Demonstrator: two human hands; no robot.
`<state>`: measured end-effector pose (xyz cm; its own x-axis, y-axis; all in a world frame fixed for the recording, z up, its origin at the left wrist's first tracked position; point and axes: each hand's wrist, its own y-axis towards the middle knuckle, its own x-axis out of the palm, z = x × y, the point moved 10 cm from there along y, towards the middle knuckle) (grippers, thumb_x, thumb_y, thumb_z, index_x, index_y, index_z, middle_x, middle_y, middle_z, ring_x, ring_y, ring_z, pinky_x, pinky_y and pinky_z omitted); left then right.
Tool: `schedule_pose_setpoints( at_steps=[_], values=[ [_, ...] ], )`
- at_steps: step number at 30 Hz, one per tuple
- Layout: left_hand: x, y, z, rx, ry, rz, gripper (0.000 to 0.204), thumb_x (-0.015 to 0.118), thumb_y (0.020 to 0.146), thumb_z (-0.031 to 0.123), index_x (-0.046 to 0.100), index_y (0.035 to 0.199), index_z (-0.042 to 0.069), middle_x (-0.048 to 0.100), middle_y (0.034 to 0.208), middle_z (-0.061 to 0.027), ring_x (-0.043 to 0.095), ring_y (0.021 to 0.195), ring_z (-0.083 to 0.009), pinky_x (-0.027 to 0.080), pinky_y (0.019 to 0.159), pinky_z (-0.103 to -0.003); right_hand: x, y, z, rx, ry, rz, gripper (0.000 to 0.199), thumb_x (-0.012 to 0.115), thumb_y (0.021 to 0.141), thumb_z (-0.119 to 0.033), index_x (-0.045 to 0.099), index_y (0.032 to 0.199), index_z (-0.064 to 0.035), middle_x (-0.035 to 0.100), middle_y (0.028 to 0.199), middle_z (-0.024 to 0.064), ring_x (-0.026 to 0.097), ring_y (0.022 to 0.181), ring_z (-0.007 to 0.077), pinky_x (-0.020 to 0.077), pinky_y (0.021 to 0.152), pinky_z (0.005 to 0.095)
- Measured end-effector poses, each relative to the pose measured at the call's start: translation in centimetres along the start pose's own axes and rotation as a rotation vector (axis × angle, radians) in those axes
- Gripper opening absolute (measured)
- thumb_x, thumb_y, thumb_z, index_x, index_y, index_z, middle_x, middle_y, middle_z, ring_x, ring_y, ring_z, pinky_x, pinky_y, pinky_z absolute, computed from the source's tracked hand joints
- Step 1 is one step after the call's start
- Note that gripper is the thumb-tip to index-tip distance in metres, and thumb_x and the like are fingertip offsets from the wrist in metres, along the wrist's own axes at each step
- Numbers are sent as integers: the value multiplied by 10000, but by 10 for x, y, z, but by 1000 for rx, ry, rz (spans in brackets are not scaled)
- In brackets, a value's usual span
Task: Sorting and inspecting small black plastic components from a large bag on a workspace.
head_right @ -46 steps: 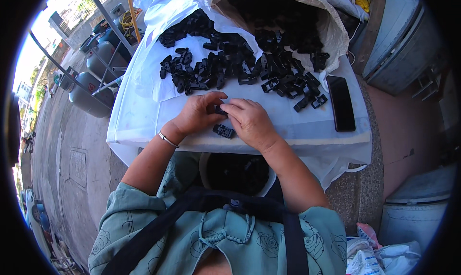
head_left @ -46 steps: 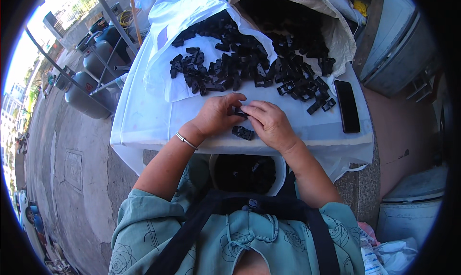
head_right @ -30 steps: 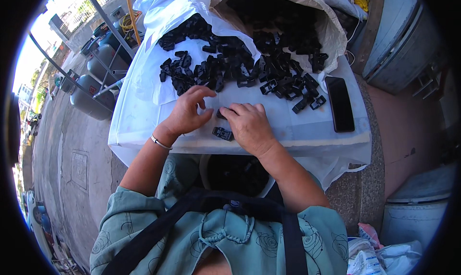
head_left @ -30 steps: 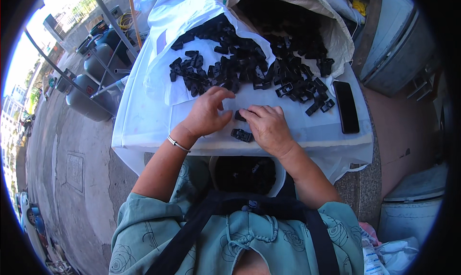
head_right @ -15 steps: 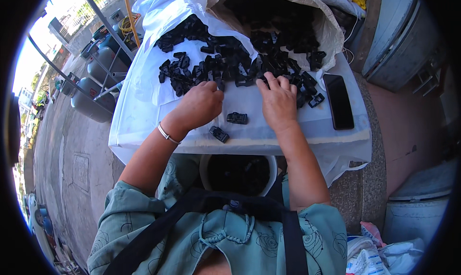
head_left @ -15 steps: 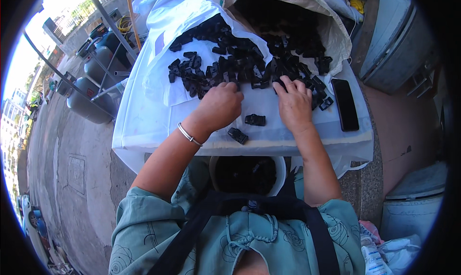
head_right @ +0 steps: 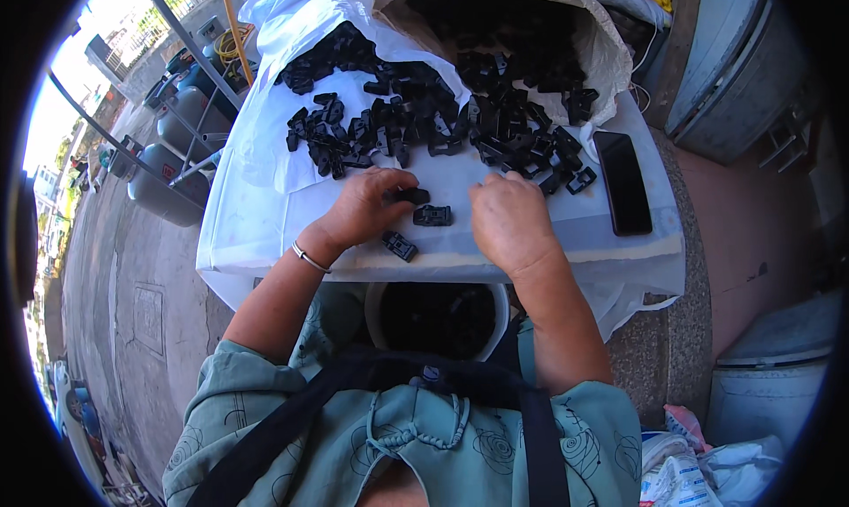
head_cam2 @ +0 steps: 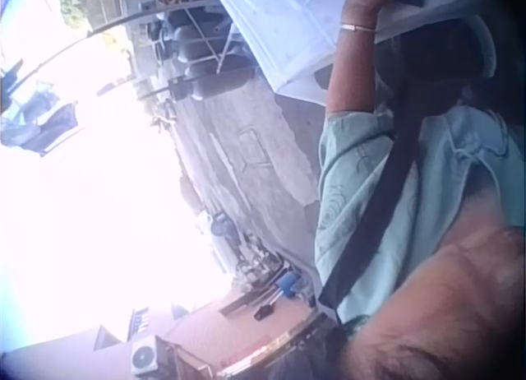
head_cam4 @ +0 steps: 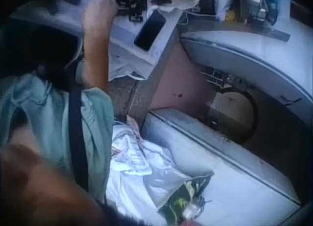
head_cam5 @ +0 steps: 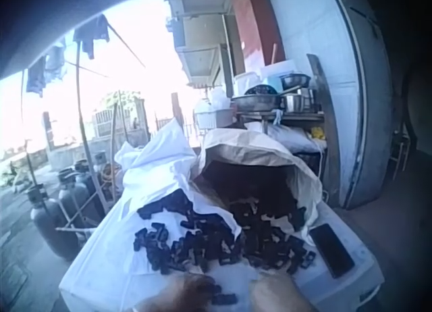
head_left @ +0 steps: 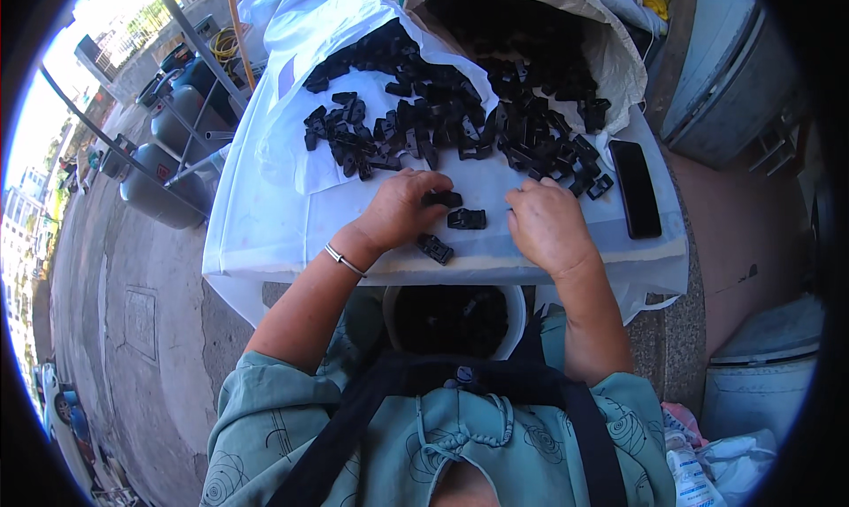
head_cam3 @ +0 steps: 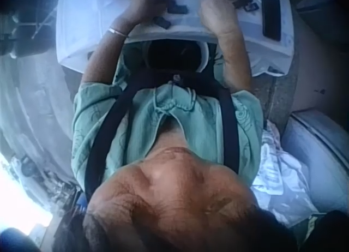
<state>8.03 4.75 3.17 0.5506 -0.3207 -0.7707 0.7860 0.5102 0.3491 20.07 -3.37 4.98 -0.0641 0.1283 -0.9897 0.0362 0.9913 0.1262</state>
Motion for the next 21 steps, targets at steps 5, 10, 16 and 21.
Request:
schedule_pose_setpoints(
  at_steps=[5, 10, 16, 21],
  values=[
    [9, -3, 20, 102, -92, -96, 330, 740, 728, 10, 650, 1042, 55, 651, 943, -110, 641, 850, -261, 543, 722, -325, -4, 2, 12, 125, 141, -14, 104, 654, 799, -85, 645, 871, -10, 602, 907, 158, 613, 926, 305, 505, 841, 389],
    [-5, -15, 11, -132, 57, -14, 329, 734, 761, 126, 637, 1066, 49, 643, 851, -118, 637, 679, -257, 533, 652, -349, -8, -12, 5, 27, 0, 0, 213, 663, 796, -73, 626, 998, -14, 594, 931, 163, 617, 908, 324, 503, 848, 395],
    [-4, -27, -1, -475, 53, -107, 381, 672, 792, 123, 594, 1158, 50, 633, 878, -135, 643, 688, -268, 521, 638, -374, 18, 16, -6, -34, 386, 111, 428, 695, 805, -114, 565, 1205, -34, 606, 1052, 154, 630, 940, 336, 518, 836, 389],
    [-28, -16, 24, 150, 142, 63, 345, 612, 793, -5, 622, 1132, 59, 611, 1099, -159, 640, 827, -278, 522, 722, -349, 21, 3, -1, -13, 382, 93, 406, 683, 822, -89, 574, 1209, -29, 613, 1104, 153, 639, 964, 320, 527, 828, 365]
  ],
)
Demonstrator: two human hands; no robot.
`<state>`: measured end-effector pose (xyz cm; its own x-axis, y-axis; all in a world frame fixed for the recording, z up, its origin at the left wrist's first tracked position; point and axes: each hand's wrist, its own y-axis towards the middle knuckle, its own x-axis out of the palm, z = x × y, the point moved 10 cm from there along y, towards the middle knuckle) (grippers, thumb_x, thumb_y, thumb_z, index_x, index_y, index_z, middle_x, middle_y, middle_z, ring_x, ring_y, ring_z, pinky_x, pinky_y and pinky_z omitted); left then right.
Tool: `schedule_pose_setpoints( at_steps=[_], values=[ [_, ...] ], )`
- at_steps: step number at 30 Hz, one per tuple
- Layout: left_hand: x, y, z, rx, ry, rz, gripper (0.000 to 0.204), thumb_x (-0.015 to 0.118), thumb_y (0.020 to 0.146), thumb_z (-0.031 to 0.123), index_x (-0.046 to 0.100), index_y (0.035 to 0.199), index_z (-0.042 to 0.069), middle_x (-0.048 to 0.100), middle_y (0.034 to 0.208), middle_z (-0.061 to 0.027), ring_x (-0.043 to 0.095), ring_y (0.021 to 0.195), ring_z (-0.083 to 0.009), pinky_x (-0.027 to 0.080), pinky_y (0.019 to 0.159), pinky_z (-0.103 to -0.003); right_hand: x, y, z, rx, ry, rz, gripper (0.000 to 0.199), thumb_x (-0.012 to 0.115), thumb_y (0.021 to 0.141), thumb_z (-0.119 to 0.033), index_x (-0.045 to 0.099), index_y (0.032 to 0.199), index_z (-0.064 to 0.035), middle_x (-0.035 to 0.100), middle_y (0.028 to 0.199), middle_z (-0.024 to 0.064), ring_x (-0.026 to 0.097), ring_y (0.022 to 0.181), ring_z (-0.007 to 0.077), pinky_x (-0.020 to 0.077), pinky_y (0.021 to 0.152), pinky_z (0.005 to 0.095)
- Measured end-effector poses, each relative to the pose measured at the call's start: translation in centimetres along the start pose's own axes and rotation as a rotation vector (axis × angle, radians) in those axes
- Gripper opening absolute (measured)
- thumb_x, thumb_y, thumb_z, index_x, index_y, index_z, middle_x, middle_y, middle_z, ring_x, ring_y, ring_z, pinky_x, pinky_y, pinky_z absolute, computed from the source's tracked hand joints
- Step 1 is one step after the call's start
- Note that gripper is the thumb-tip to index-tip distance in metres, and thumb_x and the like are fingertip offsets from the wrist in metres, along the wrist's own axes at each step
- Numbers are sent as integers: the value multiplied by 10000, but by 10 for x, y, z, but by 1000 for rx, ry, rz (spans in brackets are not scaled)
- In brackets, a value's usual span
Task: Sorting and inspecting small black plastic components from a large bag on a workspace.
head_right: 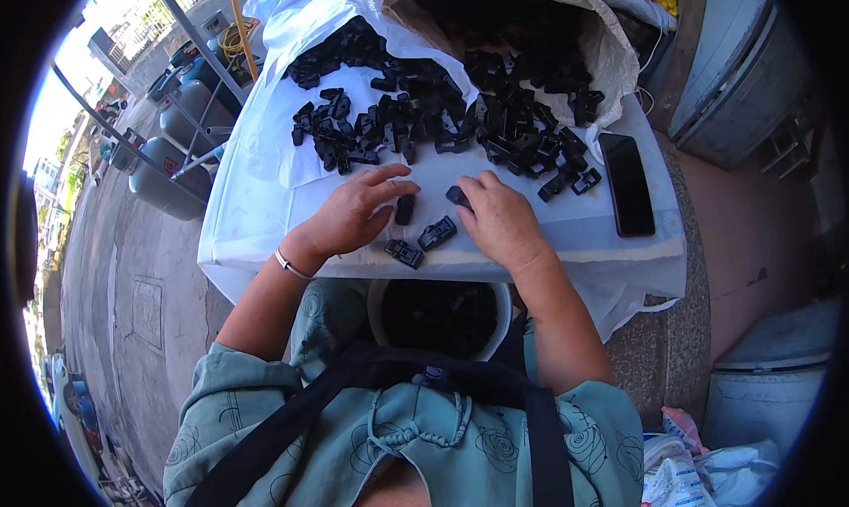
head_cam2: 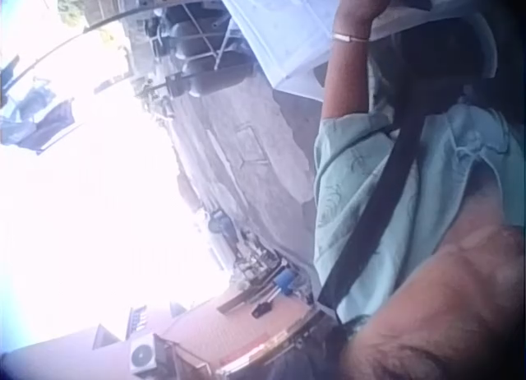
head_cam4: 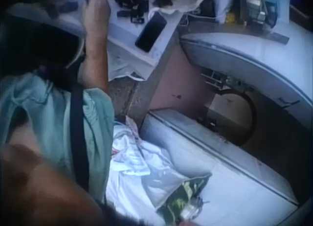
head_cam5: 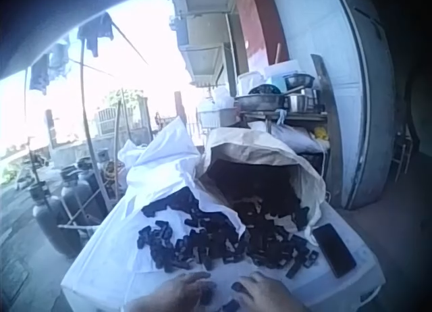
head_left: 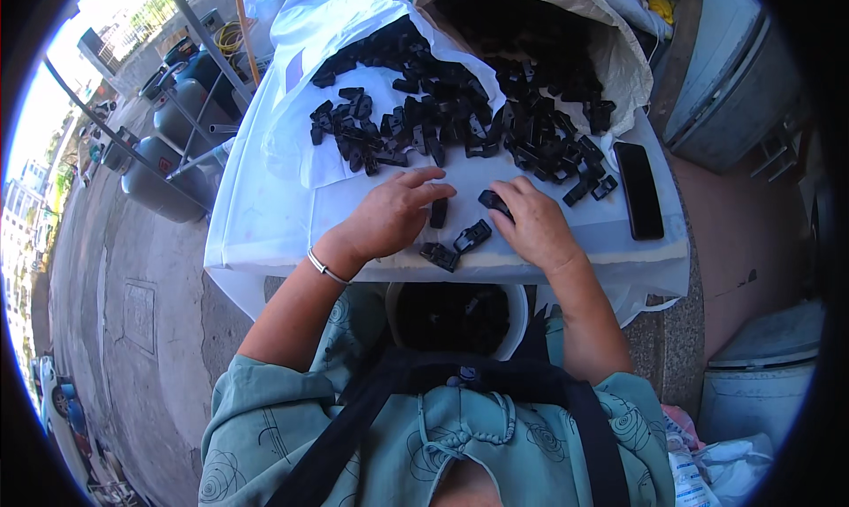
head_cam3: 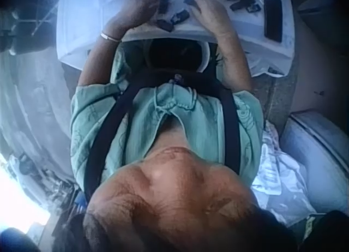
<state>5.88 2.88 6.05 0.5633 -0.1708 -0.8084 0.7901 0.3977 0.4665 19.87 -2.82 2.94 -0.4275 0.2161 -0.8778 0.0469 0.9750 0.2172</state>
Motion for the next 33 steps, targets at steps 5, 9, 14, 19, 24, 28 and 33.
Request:
schedule_pose_setpoints(
  at_steps=[5, 9, 14, 19, 24, 28, 33],
  values=[
    [31, 0, -15, -125, -259, -227, 372, 708, 748, 17, 639, 1111, 58, 644, 973, -110, 630, 808, -241, 527, 745, -323, -6, -9, -15, -193, 283, 112, 382, 656, 822, -25, 590, 1199, -31, 618, 1109, 156, 640, 971, 311, 529, 828, 361],
    [34, -3, -12, -157, -212, -102, 433, 768, 708, 52, 636, 1120, 60, 656, 924, -96, 631, 792, -216, 528, 720, -313, 0, -6, -33, -299, 354, 203, 356, 647, 811, 9, 623, 1163, -41, 622, 1090, 153, 638, 945, 323, 533, 812, 362],
    [37, -12, -29, -229, -311, 13, 514, 791, 683, 65, 610, 1164, 58, 660, 930, -97, 628, 750, -185, 528, 679, -297, 4, -10, -46, -353, 223, 165, 312, 654, 822, -39, 655, 1133, -67, 633, 1064, 139, 625, 966, 313, 510, 826, 364],
    [27, -9, -13, -152, -261, 8, 444, 759, 708, 95, 619, 1128, 56, 665, 998, -113, 634, 838, -237, 527, 723, -329, 8, -20, -46, -264, -13, 177, 285, 627, 869, -172, 667, 1143, -105, 644, 1113, 124, 584, 1069, 296, 418, 899, 388],
    [21, -5, 5, -42, -157, 0, 325, 711, 755, 157, 643, 1061, 71, 660, 1012, -115, 608, 915, -317, 499, 802, -386, -3, -22, -39, -328, 134, 185, 282, 627, 866, -168, 663, 1135, -92, 645, 1124, 135, 601, 1030, 300, 443, 875, 415],
    [29, -15, 10, -44, -115, -79, 276, 713, 770, 180, 660, 1018, 70, 661, 1011, -101, 597, 939, -321, 468, 851, -410, -93, -35, 25, -30, -165, 544, 307, 612, 856, -125, 627, 1158, -74, 631, 1122, 148, 591, 1044, 327, 449, 891, 441],
    [27, -8, -3, -124, -303, 7, 254, 694, 766, 170, 664, 997, 68, 658, 970, -121, 594, 917, -319, 477, 823, -402, -109, -70, 145, 608, -602, 437, 582, 614, 858, -321, 449, 1380, -121, 532, 1312, 175, 402, 1300, 366, 327, 1036, 526]
  ],
)
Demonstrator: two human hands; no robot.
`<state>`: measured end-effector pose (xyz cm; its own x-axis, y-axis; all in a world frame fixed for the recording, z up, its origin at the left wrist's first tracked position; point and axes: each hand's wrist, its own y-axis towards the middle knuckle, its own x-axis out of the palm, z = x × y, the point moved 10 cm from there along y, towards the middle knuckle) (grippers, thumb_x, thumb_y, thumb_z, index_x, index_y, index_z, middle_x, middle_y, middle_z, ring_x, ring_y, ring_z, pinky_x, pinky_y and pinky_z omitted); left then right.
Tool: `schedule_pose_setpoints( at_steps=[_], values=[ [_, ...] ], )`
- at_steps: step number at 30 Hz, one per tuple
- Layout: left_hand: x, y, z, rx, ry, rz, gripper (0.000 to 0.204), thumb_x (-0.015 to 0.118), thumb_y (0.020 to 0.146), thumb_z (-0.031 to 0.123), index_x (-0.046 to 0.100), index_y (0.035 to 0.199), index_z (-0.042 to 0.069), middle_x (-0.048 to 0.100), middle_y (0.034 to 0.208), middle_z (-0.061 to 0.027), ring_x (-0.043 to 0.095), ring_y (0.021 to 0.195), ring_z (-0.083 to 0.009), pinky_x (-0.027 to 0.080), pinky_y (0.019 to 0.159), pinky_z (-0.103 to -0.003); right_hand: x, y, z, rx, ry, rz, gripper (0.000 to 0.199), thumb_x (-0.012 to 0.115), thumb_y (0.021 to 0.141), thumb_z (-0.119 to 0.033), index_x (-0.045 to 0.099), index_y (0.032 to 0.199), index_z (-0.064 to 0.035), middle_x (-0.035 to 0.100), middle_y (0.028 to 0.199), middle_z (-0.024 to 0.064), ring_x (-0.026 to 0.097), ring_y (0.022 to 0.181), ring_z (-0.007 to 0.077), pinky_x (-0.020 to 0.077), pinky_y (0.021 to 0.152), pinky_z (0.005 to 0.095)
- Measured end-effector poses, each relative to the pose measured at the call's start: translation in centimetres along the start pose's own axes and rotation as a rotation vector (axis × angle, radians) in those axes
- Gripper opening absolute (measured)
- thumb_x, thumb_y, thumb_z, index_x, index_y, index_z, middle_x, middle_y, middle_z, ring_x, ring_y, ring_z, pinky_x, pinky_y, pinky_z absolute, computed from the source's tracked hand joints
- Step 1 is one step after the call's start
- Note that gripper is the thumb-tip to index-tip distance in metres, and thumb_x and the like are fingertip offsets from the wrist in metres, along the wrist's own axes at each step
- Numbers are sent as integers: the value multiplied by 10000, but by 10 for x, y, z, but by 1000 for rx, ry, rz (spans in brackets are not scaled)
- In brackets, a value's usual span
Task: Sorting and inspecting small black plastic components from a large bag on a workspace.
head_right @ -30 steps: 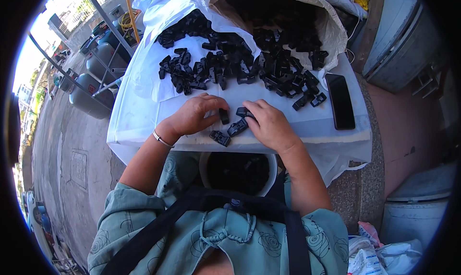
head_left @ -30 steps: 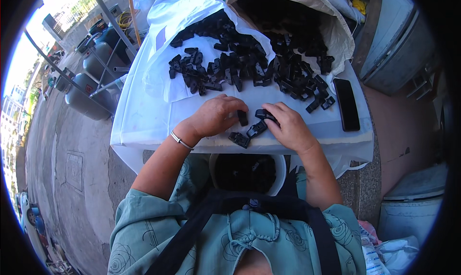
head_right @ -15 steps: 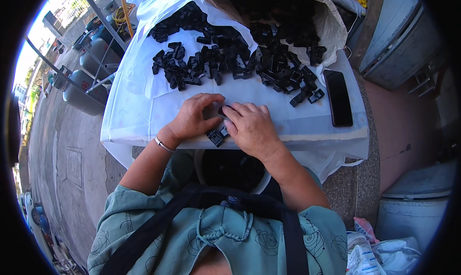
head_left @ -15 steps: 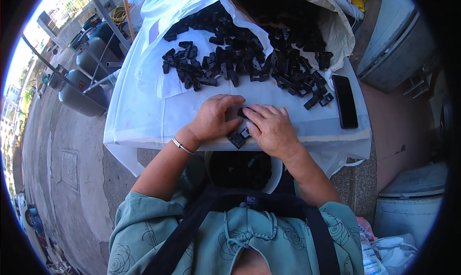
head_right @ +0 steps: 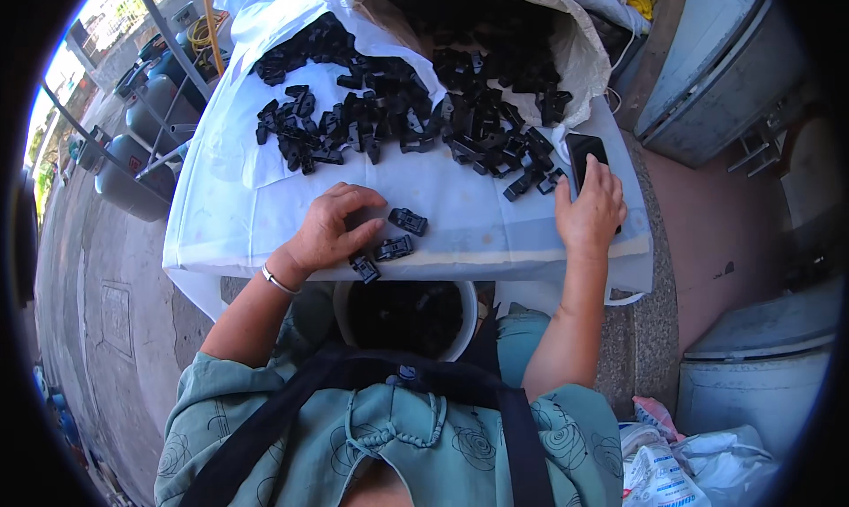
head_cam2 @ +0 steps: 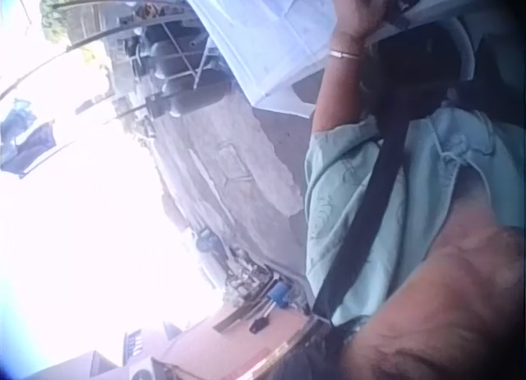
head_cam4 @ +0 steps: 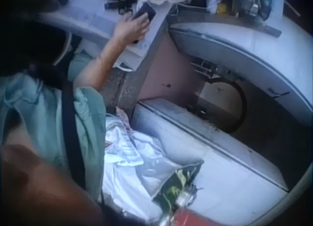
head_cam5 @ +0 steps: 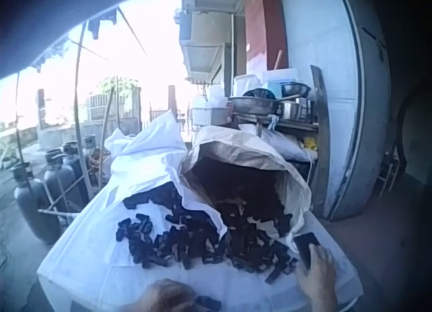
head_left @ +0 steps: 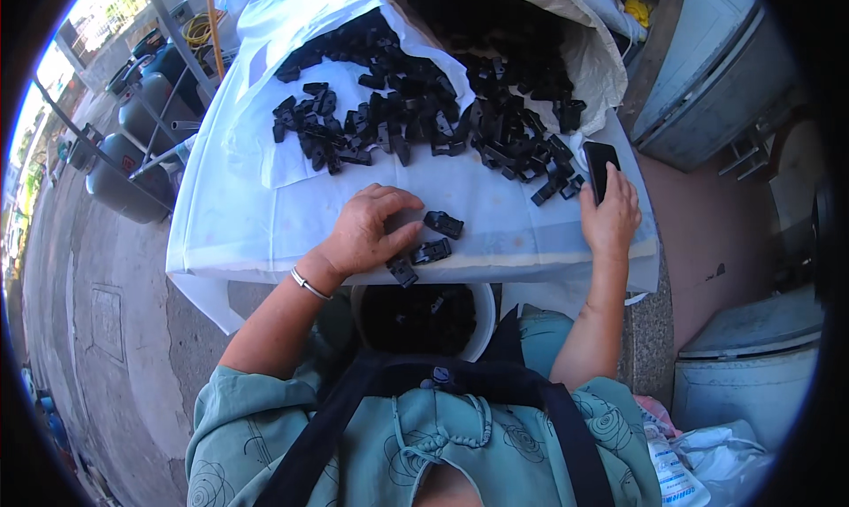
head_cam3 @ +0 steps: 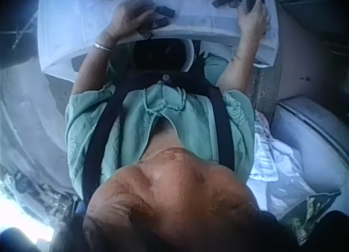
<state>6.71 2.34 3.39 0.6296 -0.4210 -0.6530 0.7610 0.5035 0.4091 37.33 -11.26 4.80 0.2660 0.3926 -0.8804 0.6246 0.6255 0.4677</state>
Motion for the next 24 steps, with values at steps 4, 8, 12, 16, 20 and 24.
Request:
schedule_pose_setpoints(
  at_steps=[4, 8, 12, 16, 20, 24],
  values=[
    [-5, -6, -4, -31, -44, 11, 220, 694, 750, 141, 668, 953, 60, 659, 930, -131, 600, 858, -321, 488, 788, -396, 5, 5, 21, 93, 115, -59, 742, 638, 833, -425, 358, 1441, -105, 493, 1355, 211, 404, 1302, 387, 314, 1068, 497],
    [-2, -6, 0, 27, 24, 15, 204, 693, 736, 126, 665, 928, 64, 664, 907, -120, 601, 836, -313, 485, 770, -391, 7, 8, 42, 174, 168, -104, 864, 681, 787, -477, 314, 1458, -75, 481, 1358, 241, 424, 1292, 383, 322, 1075, 464],
    [-1, -6, -2, 7, 47, 21, 188, 691, 724, 113, 658, 903, 64, 667, 886, -107, 601, 816, -310, 480, 763, -388, 29, 17, 37, 180, 194, -162, 880, 699, 765, -466, 312, 1457, -85, 486, 1365, 205, 434, 1286, 362, 334, 1054, 485],
    [-3, -9, -2, 9, 55, 44, 186, 688, 724, 109, 657, 902, 64, 664, 869, -102, 597, 805, -310, 475, 760, -389, 39, 24, 40, 245, 210, -163, 851, 699, 758, -455, 335, 1446, -109, 511, 1344, 174, 444, 1275, 347, 342, 1031, 517],
    [-1, -5, 3, 12, 69, 10, 167, 693, 749, 83, 657, 909, 49, 665, 882, -105, 606, 817, -288, 486, 745, -368, 31, 26, 37, 248, 169, -229, 829, 700, 744, -486, 390, 1420, -118, 575, 1267, 209, 536, 1190, 360, 401, 1007, 464],
    [2, -2, 7, 45, 65, 14, 176, 697, 753, 96, 661, 920, 55, 663, 871, -100, 609, 821, -280, 489, 745, -362, 31, 30, 38, 199, 92, -207, 777, 684, 764, -484, 427, 1390, -101, 602, 1229, 203, 561, 1157, 353, 416, 974, 466]
  ],
)
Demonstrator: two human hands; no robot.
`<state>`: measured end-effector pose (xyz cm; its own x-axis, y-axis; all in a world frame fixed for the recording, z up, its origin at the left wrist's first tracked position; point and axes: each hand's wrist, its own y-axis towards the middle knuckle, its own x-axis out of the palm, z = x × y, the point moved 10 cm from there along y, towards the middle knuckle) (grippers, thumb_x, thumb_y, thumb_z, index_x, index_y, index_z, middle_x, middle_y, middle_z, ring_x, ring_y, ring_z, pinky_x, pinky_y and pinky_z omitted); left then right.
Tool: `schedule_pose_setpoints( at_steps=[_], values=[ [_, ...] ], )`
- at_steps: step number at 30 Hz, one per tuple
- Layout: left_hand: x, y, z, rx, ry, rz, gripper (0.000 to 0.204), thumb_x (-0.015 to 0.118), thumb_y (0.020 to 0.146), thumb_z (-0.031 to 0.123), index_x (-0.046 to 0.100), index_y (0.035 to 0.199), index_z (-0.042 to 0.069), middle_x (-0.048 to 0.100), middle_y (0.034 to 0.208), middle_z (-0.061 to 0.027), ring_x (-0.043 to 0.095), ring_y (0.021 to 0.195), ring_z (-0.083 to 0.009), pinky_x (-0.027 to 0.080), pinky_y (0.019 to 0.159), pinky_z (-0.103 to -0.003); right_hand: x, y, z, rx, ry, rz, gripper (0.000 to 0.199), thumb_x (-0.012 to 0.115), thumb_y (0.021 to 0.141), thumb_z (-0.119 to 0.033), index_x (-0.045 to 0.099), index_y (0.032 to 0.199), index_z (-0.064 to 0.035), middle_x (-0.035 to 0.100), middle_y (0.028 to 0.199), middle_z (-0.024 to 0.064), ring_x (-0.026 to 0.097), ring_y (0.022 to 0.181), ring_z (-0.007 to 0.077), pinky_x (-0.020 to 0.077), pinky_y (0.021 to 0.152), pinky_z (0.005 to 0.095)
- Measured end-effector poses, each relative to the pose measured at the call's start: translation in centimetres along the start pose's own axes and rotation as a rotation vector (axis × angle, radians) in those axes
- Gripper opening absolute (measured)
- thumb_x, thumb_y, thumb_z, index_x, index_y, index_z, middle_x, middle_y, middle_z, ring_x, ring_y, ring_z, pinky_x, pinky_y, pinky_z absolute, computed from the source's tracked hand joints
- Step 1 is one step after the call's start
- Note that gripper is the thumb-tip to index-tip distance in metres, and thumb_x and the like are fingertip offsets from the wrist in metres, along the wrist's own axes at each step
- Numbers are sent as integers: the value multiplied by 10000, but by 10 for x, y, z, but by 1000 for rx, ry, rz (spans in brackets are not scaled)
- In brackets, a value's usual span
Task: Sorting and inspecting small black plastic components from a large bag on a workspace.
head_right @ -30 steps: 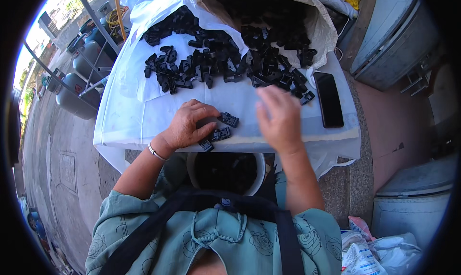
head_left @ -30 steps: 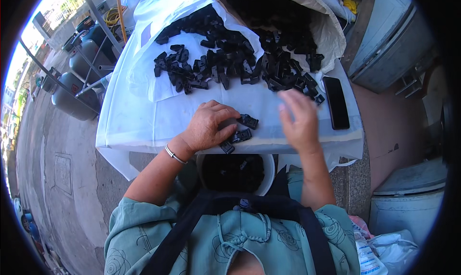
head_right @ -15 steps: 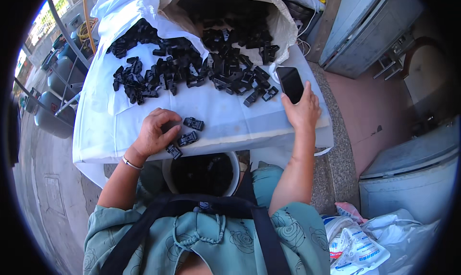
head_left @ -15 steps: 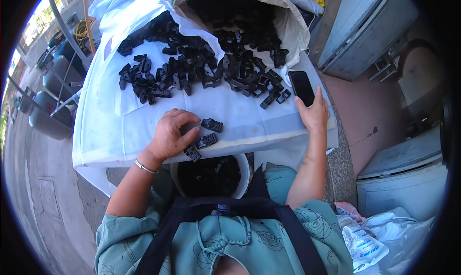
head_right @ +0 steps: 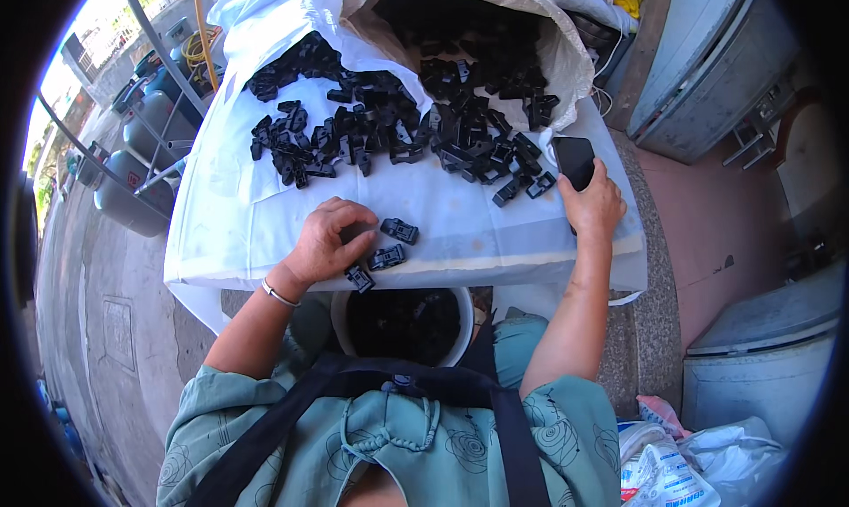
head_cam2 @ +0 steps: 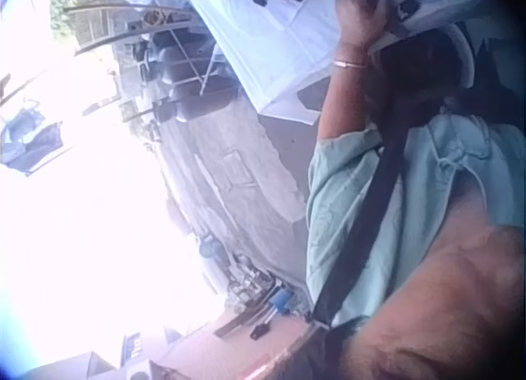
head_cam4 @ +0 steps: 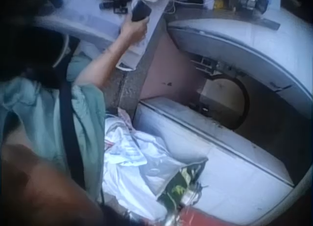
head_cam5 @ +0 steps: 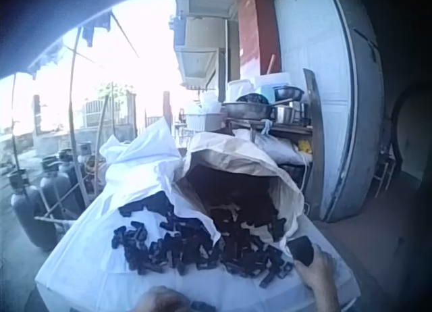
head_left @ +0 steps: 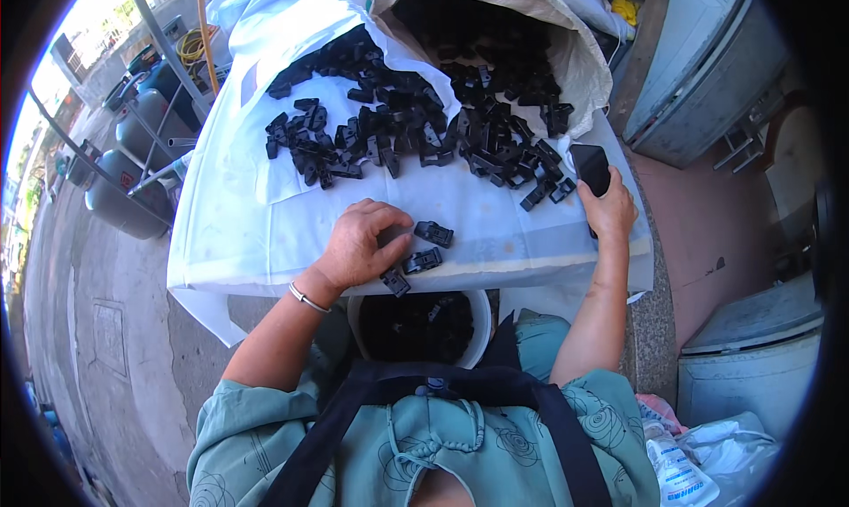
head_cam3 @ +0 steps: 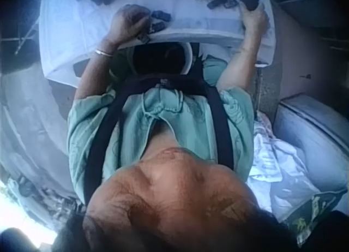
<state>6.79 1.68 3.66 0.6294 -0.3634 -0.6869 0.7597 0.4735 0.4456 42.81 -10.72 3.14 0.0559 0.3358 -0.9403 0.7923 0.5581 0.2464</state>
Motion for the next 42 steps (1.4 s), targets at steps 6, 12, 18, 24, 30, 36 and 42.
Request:
schedule_pose_setpoints(
  at_steps=[6, 12, 18, 24, 30, 36, 42],
  values=[
    [-3, -3, -4, -5, 25, 32, 226, 686, 765, 138, 652, 979, 72, 654, 931, -112, 629, 804, -290, 502, 761, -375, -1, -7, -7, -17, -89, 30, 755, 646, 818, -483, 392, 1417, -98, 549, 1287, 221, 514, 1203, 375, 387, 981, 517],
    [-32, 30, -23, -214, 323, 215, 411, 707, 813, 208, 570, 1181, 84, 578, 1126, -152, 648, 790, -298, 548, 687, -378, -42, -60, -77, -537, 346, 149, 382, 645, 833, -146, 594, 1205, -72, 652, 961, 166, 639, 831, 323, 503, 718, 391],
    [-11, 47, -61, -257, 606, 149, 356, 701, 814, 175, 605, 1143, 82, 603, 1062, -137, 652, 779, -281, 537, 709, -379, 8, -96, -135, -538, 213, -14, 336, 669, 830, -240, 629, 1140, -117, 627, 891, 141, 628, 813, 330, 512, 713, 417],
    [-4, 17, -49, -336, 24, 93, 187, 658, 822, 15, 669, 1005, 49, 642, 910, -81, 640, 778, -160, 518, 711, -274, -6, -134, -171, -934, 411, 136, 189, 689, 790, -149, 675, 972, -103, 552, 812, 75, 587, 816, 281, 474, 747, 407],
    [-13, 2, -65, -397, -32, 121, 141, 617, 859, 11, 672, 988, 29, 648, 914, -74, 621, 772, -140, 509, 705, -275, -17, -139, -167, -1034, 534, 141, 139, 718, 741, -54, 694, 874, -85, 571, 890, 62, 582, 806, 266, 465, 735, 396],
    [-33, 10, -25, -152, 137, 163, 216, 621, 859, 51, 635, 1075, 44, 638, 926, -127, 647, 753, -248, 521, 688, -315, -40, -128, -157, -846, 736, 170, 347, 633, 721, 109, 632, 1037, -34, 568, 1002, 137, 619, 902, 295, 521, 776, 366],
    [-4, 11, -29, -257, 266, 77, 406, 736, 755, 158, 609, 1132, 79, 653, 950, -114, 660, 810, -288, 536, 726, -373, -26, -157, -185, -967, 851, -92, 395, 661, 744, 64, 614, 1125, -33, 588, 1144, 147, 623, 996, 315, 519, 844, 353]
  ],
)
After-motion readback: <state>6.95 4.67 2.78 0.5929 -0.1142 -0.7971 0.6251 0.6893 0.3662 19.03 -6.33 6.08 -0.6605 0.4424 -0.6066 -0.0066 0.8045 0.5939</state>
